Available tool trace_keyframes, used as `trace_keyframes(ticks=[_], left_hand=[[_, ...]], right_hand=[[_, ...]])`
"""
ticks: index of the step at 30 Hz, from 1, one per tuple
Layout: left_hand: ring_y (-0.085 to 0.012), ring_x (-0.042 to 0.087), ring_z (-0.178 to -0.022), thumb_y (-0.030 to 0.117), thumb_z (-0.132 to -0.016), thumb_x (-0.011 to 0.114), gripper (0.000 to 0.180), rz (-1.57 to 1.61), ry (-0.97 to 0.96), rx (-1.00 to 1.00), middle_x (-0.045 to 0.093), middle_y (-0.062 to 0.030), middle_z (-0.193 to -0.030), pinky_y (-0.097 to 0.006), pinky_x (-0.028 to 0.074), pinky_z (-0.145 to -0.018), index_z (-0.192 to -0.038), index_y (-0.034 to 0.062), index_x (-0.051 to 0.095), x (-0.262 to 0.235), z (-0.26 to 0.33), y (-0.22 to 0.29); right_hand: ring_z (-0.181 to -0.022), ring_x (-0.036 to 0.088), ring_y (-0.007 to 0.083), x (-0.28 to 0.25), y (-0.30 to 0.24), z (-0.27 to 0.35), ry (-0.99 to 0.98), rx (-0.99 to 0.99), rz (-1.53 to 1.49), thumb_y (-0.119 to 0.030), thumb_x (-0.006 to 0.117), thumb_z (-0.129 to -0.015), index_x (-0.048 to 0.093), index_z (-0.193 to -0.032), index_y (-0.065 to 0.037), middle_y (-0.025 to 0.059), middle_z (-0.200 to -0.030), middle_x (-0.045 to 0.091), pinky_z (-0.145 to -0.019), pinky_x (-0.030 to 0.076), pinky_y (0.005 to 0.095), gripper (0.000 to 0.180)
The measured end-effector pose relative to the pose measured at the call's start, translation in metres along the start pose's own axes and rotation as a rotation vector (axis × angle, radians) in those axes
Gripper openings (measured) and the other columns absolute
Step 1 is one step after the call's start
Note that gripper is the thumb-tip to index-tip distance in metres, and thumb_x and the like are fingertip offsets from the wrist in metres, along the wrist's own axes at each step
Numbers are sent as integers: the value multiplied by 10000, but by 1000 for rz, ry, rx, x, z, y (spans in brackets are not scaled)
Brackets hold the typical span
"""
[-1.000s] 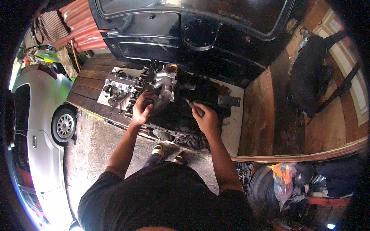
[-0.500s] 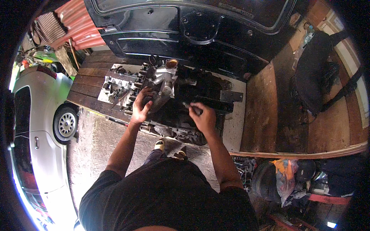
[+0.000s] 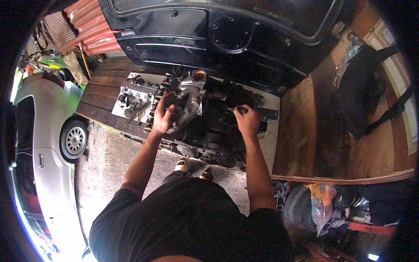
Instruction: The person uses a screwdriver to loosen and remove bolts from a disassembled engine block placed on a wooden workbench. They repeatedly insert the tool into bolt holes, turn it, and remove the bolts by hand, placing them aside on the bench.
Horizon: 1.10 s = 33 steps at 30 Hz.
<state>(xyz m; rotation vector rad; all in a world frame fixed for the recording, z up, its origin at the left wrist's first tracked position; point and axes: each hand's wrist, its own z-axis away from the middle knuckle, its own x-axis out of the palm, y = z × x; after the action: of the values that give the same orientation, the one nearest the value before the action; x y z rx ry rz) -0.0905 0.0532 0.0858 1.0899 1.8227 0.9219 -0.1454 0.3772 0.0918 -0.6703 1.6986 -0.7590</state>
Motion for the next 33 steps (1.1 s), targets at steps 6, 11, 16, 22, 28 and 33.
trace_keyframes(ticks=[6, 11, 16, 22, 28, 33], left_hand=[[-301, 496, -1307, 399, -1055, 313, 578, 249, 32, -20, 537, -202, -1387, -375, 351, -1106, -1394, -42, 470, 0, -2, -12], [-319, 453, -1347, 448, -1048, 292, 630, 165, 74, -8, 518, -218, -1402, -385, 305, -1135, -1384, -52, 478, 0, -1, -14], [-349, 420, -1376, 457, -1045, 289, 634, 105, 82, 17, 511, -231, -1403, -400, 281, -1150, -1381, -45, 480, -2, 2, -8], [-367, 404, -1388, 432, -1049, 291, 612, 129, 68, 64, 527, -244, -1376, -418, 280, -1153, -1355, -59, 491, -2, 1, -7], [-386, 387, -1399, 416, -1048, 294, 589, 38, 71, 101, 530, -244, -1369, -429, 277, -1155, -1339, -53, 500, -2, -1, -4], [-394, 380, -1404, 355, -1040, 319, 537, 21, 63, 90, 526, -245, -1375, -441, 271, -1159, -1341, -53, 497, -2, 2, -5]], right_hand=[[-694, 689, 229, 22, -27, 2, -61, -118, -269, -324, 736, -865, 734, -951, -33, 116, -786, 719, -644, 508, 370, 303], [-771, 708, 221, 19, -22, 10, -162, 105, -157, -274, 743, -851, 745, -948, -50, 123, -823, 730, -671, 516, 345, 244], [-762, 704, 214, 6, -39, 27, -141, -121, -141, -178, 737, -854, 741, -957, -27, 121, -834, 735, -687, 523, 337, 183], [-740, 698, 190, 14, -45, 34, -144, -192, -170, -178, 741, -853, 736, -987, -29, 119, -815, 729, -669, 518, 316, 200], [-709, 689, 197, 1, -31, 47, -219, -189, -66, -191, 759, -832, 734, -948, -39, 110, -801, 725, -657, 519, 327, 193], [-744, 702, 199, -20, -28, 41, -193, -145, -43, -203, 761, -830, 738, -929, -36, 123, -815, 729, -690, 528, 325, 195]])
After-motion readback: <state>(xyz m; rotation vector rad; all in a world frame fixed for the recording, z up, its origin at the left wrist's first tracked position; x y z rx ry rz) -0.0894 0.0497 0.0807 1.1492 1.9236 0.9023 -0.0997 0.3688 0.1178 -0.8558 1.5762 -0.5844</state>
